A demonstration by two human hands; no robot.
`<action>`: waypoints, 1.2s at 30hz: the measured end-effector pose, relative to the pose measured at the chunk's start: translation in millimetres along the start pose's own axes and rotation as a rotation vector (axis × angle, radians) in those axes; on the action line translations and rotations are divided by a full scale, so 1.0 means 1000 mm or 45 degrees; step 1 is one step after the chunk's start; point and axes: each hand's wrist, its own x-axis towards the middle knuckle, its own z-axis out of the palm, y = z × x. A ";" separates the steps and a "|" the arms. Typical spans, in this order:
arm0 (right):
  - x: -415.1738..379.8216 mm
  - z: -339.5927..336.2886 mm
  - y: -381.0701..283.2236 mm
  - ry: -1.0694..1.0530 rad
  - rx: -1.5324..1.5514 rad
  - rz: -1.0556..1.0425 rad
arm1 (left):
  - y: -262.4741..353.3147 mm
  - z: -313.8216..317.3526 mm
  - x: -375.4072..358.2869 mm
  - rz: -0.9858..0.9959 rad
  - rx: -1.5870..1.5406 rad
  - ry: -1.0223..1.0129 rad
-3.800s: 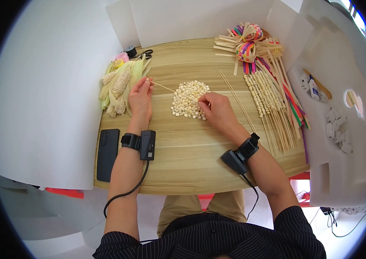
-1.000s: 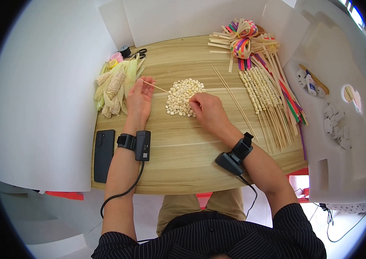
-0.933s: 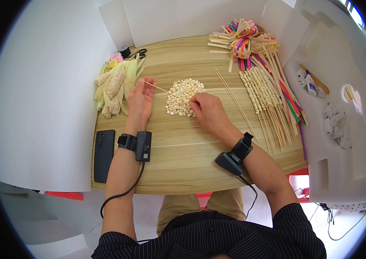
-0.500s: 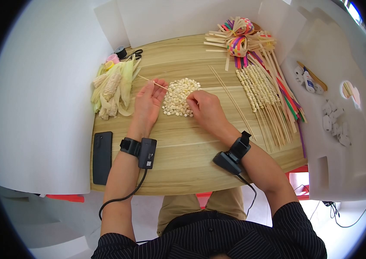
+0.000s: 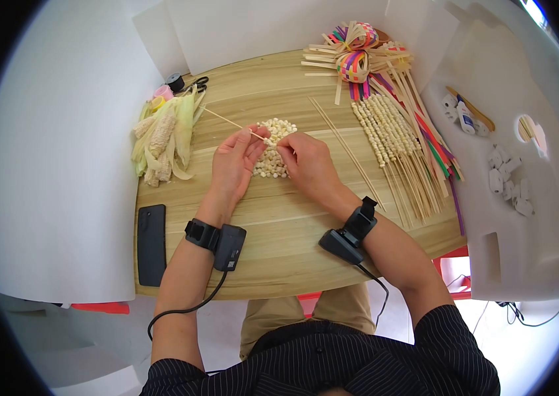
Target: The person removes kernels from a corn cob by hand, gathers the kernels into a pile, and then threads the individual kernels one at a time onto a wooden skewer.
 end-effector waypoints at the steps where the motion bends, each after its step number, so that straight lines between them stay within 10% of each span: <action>1: 0.000 0.000 0.000 0.006 0.006 -0.009 | -0.001 0.000 0.000 0.004 0.044 -0.041; 18: 0.001 -0.001 -0.001 0.023 -0.004 -0.014 | -0.001 0.010 -0.006 0.013 0.144 -0.024; 27: 0.002 -0.004 0.004 0.056 -0.032 0.011 | 0.014 -0.043 0.021 0.575 0.917 0.231; 29: 0.002 -0.004 0.006 0.058 -0.044 0.016 | 0.017 -0.045 0.018 0.613 1.580 0.178; 36: 0.002 -0.003 0.009 0.057 -0.070 0.054 | 0.013 -0.049 0.023 0.885 1.895 -0.090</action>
